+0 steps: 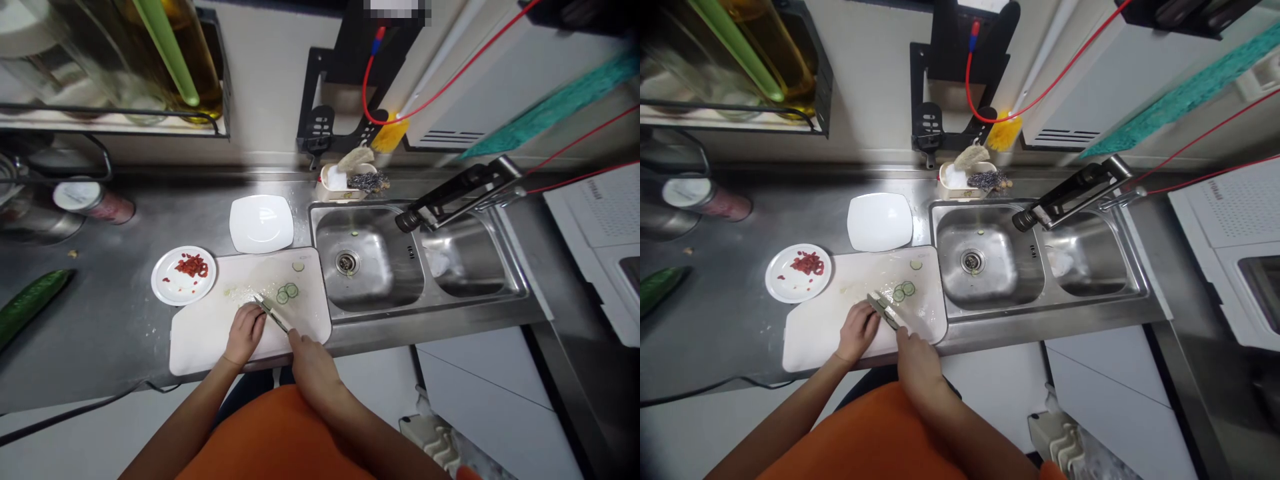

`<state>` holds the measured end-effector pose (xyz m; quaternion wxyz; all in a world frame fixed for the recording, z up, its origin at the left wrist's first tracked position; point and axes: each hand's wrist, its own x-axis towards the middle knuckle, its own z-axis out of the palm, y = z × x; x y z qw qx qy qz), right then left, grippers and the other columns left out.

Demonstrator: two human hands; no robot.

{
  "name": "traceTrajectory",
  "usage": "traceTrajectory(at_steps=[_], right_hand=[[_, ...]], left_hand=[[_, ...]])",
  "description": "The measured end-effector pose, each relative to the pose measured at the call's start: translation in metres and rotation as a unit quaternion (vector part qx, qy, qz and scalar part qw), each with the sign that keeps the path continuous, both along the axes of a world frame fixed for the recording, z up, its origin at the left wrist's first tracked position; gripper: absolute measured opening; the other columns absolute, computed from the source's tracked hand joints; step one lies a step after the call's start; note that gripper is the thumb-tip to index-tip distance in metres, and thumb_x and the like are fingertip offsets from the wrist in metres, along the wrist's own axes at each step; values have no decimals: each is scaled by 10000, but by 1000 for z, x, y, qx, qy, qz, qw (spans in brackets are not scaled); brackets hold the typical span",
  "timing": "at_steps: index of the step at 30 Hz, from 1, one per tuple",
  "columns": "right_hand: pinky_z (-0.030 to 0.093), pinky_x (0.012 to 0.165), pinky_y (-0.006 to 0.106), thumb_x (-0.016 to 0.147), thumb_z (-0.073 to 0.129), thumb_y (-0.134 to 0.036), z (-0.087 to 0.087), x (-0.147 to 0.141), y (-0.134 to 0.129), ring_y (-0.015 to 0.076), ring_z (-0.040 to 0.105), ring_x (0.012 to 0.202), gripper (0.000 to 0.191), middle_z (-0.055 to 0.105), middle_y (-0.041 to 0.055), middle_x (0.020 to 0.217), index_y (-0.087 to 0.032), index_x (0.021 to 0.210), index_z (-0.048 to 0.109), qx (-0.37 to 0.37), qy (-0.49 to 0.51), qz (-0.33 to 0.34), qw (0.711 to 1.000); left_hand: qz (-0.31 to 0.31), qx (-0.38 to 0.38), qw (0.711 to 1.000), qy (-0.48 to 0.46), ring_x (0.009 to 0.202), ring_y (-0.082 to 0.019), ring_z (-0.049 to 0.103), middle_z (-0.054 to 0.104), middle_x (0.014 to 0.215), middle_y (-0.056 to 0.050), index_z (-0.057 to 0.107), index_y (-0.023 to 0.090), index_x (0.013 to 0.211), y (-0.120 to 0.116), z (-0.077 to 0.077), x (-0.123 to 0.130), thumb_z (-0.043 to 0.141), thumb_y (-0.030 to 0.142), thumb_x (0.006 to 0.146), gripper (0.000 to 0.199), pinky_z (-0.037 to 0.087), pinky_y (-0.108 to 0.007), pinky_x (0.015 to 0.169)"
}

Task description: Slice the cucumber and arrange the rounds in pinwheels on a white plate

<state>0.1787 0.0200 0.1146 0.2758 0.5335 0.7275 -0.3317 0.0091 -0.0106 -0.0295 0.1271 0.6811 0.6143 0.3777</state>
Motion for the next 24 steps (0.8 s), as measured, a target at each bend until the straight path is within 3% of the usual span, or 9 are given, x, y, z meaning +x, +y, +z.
traceTrajectory(at_steps=[10,24], right_hand=[[466,726,265,881,293,-17,2,-1,2,212,629,909,415,641,113,957,-170,1238,440,1,-3,10,1000],[456,716,251,879,303,-16,5,-4,10,211,624,915,385,643,106,926,-161,1190,478,-4,3,16,1000]], left_hand=[[-1,5,1000,-6,987,-193,573,617,977,-90,581,173,975,1,1,1,514,160,852,140,490,-392,892],[0,4,1000,-5,974,-191,586,633,950,-78,589,182,969,3,5,1,501,171,860,141,483,-401,904]])
